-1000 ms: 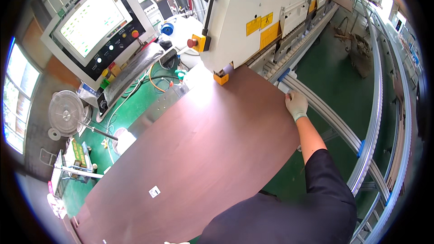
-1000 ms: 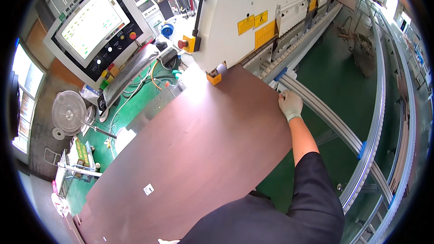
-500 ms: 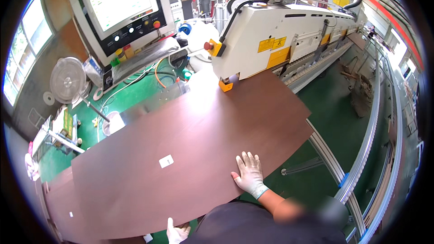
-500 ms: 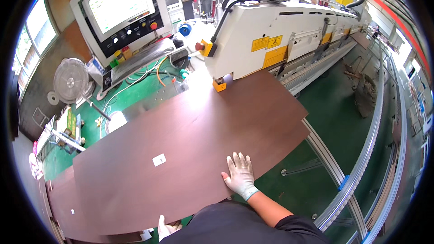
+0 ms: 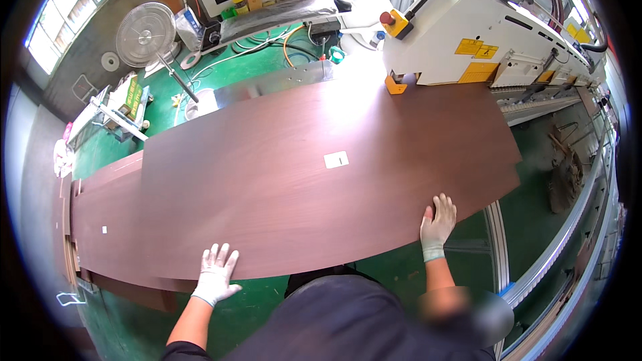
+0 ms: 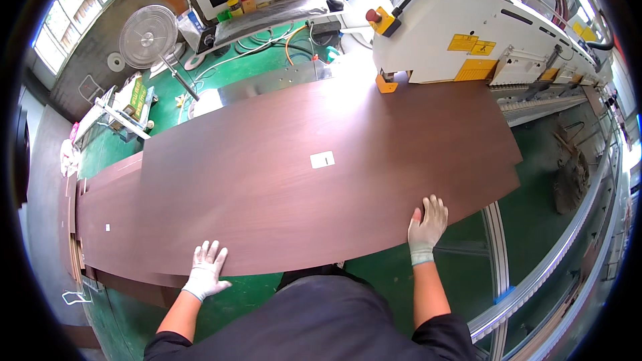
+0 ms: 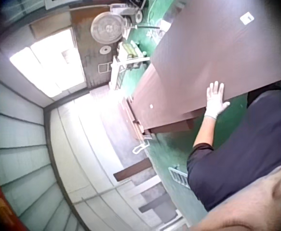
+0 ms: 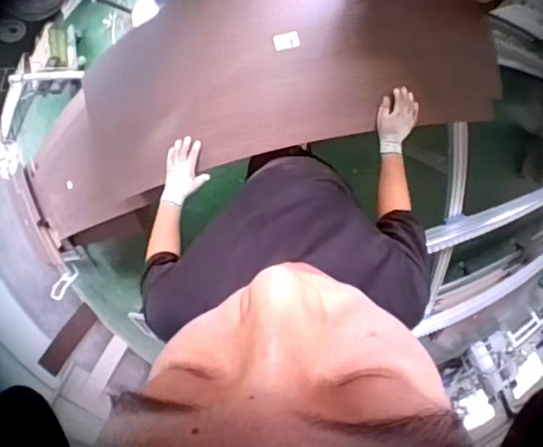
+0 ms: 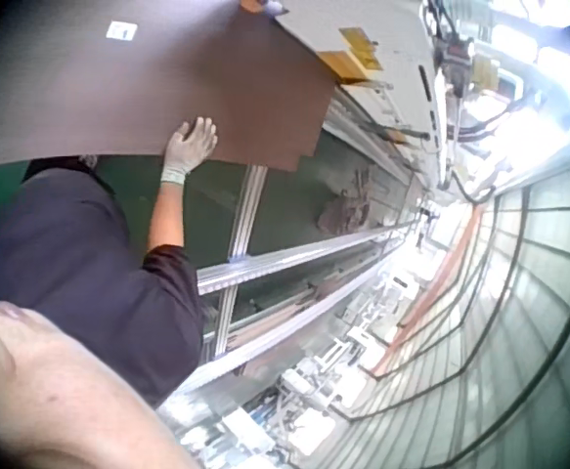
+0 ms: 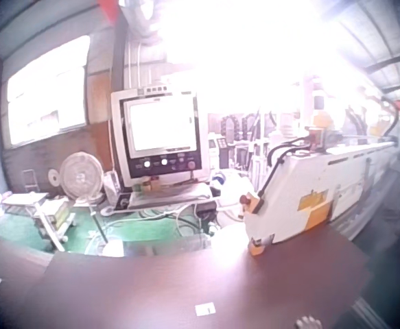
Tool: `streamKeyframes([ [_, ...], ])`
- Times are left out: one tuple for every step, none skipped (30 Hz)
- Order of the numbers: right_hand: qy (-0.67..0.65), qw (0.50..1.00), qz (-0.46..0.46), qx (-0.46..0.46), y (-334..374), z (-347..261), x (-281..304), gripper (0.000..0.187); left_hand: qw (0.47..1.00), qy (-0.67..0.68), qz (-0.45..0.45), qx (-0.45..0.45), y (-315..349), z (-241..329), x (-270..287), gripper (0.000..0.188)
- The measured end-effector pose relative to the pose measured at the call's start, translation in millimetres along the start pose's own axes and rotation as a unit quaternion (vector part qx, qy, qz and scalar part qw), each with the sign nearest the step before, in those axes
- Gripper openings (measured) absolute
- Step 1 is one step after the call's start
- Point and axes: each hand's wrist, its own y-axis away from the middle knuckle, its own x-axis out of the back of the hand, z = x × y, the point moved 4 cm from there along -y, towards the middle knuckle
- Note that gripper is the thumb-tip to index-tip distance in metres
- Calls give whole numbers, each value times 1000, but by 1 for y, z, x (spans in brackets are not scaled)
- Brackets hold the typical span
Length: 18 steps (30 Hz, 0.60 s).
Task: The person feeds several wood panels into a woodworking machine, moving them from a stack to the machine's intake and placing them onto the guide rail one by one.
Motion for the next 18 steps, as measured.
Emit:
streamKeyframes([
  [1, 1000, 16, 9, 13, -9, -1, 43, 1000, -13, -7, 25, 4, -18, -16, 107],
  [3, 999, 36, 19, 23, -21, -2, 43, 998, -25, -10, 48, 5, -32, -29, 111],
  [-25, 999, 2, 44, 28, -44, 1, 44, 996, 11, 12, 82, 1, -40, -40, 115],
  [-49, 996, -37, 68, 37, -69, 7, 45, 997, 8, 3, 80, -4, -36, -39, 113],
  [-51, 994, -39, 85, 44, -87, 8, 41, 997, 6, -9, 77, -8, -24, -35, 112],
  [-64, 995, -13, 71, 38, -102, 14, 31, 997, 5, -16, 78, -14, -12, -31, 111],
  [-58, 996, 14, 62, 34, -97, 13, 28, 997, 20, -15, 72, -16, -3, -28, 111],
  [-52, 996, 40, 55, 30, -88, 12, 25, 997, 28, -1, 67, -21, 5, -28, 110],
  [-55, 995, 62, 61, 27, -79, 12, 27, 998, 24, 2, 61, -26, 16, -23, 109],
  [-68, 991, 84, 83, 26, -67, 13, 29, 998, 25, 3, 58, -29, 27, -17, 109],
  [-62, 989, 95, 91, 22, -56, 11, 30, 997, 59, 27, 43, -36, 36, -7, 110],
  [-56, 988, 100, 100, 21, -45, 11, 31, 998, 53, 30, 31, -40, 45, -2, 109],
  [-49, 989, 102, 98, 22, -31, 10, 31, 998, 43, 33, 14, -47, 53, 0, 108],
  [-44, 989, 105, 97, 21, -17, 8, 30, 999, 33, 37, -1, -53, 60, 2, 108],
  [-39, 989, 108, 91, 20, -5, 8, 30, 999, 33, 39, -13, -61, 69, 7, 109],
  [-36, 988, 116, 97, 18, 5, 8, 32, 998, 32, 42, -23, -66, 77, 12, 110],
  [-40, 988, 111, 97, 15, 18, 7, 31, 996, 45, 62, -44, -68, 84, 18, 109],
  [-44, 988, 108, 98, 12, 29, 5, 30, 987, 95, 100, -82, -67, 85, 20, 101],
])
